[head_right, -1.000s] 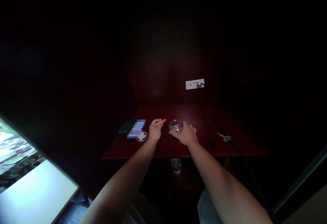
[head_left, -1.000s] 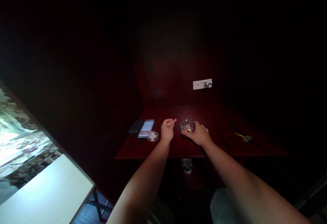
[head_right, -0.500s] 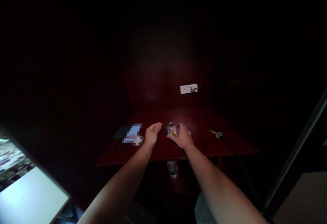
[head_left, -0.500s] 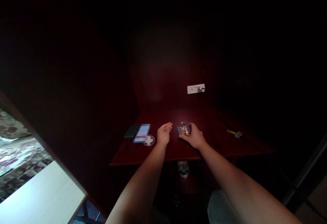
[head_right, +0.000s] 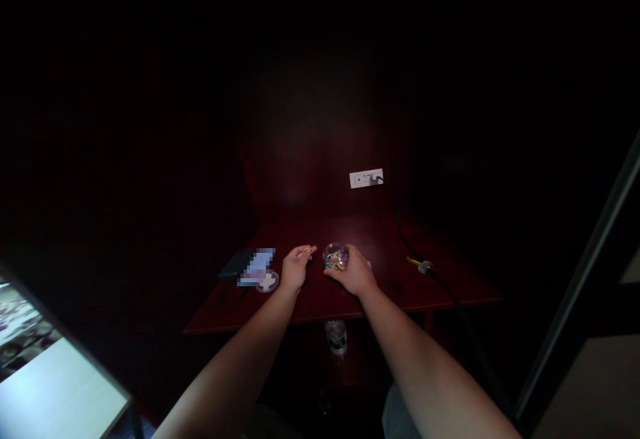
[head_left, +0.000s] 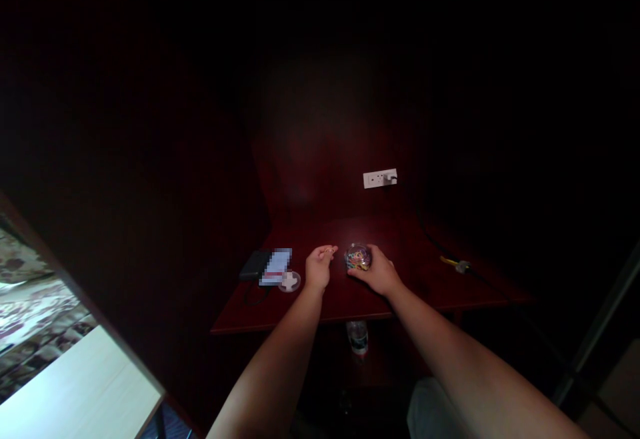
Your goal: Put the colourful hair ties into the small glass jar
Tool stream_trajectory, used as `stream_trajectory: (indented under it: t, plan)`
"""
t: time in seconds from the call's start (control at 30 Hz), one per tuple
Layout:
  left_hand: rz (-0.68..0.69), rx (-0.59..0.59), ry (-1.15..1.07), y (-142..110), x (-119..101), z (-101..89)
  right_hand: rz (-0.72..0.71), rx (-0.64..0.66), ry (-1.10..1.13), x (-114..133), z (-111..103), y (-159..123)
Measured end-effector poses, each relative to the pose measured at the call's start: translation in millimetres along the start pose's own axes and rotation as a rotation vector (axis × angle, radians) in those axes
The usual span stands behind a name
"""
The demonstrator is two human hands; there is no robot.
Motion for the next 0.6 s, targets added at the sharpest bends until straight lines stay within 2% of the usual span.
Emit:
stream_trajectory:
  t: [0.27, 0.6]
  plan:
    - [0.007, -0.059, 0.001, -0.9, 2.4, -8.8, 0.017, 0.029, -0.040, 0.6, 1.4, -1.1]
    - [-0.064, -0.048, -0.060, -0.6, 9.1, -6.3, 0.020, 0.043, -0.091, 5.9, 1.4, -3.7]
Point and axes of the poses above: each hand's wrist, its own y-axis towards the middle knuckle, its own z-axis out of the palm, x = y × z, the point moved 9 cm from there along y, towards the middle knuckle, and after that the axes turned 14 degrees about x, right-handed, at the moved point
